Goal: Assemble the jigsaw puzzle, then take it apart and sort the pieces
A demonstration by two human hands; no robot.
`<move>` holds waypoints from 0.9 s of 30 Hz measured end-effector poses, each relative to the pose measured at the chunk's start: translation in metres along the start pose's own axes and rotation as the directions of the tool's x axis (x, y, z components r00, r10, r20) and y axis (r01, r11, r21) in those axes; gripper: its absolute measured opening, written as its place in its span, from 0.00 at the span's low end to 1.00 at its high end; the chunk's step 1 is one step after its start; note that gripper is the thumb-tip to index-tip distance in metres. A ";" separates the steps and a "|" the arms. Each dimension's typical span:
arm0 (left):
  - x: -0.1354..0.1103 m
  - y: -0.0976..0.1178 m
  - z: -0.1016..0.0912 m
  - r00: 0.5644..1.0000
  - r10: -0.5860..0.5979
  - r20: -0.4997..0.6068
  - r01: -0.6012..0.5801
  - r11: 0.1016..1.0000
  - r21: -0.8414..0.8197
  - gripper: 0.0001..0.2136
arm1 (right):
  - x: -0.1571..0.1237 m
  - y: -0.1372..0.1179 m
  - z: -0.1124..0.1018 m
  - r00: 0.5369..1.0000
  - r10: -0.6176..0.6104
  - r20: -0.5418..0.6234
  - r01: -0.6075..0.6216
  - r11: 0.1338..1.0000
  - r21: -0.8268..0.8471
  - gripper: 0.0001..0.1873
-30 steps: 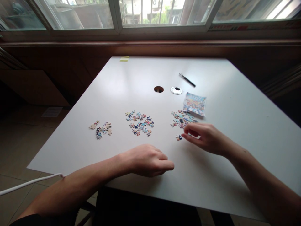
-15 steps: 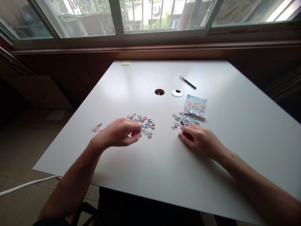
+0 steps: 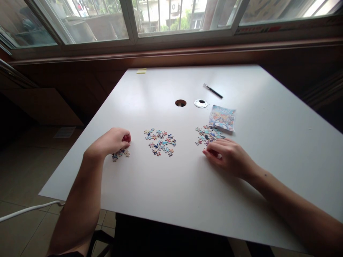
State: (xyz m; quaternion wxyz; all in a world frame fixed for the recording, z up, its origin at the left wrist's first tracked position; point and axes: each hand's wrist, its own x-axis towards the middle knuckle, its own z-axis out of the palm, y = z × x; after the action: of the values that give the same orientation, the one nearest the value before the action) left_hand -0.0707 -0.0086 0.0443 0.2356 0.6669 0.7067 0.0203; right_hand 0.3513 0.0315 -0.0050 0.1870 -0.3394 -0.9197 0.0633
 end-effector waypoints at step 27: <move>-0.002 0.074 0.040 0.837 0.404 -0.369 -0.537 0.473 -0.699 0.09 | 0.001 -0.012 0.003 0.993 -0.120 -0.001 0.120 0.990 0.068 0.15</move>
State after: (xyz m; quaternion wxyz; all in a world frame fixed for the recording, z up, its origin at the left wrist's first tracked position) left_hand 0.0124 -0.0136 0.0345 0.4311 0.6608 0.4296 0.4393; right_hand 0.3425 0.0231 -0.0048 0.2006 -0.2767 -0.9361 0.0836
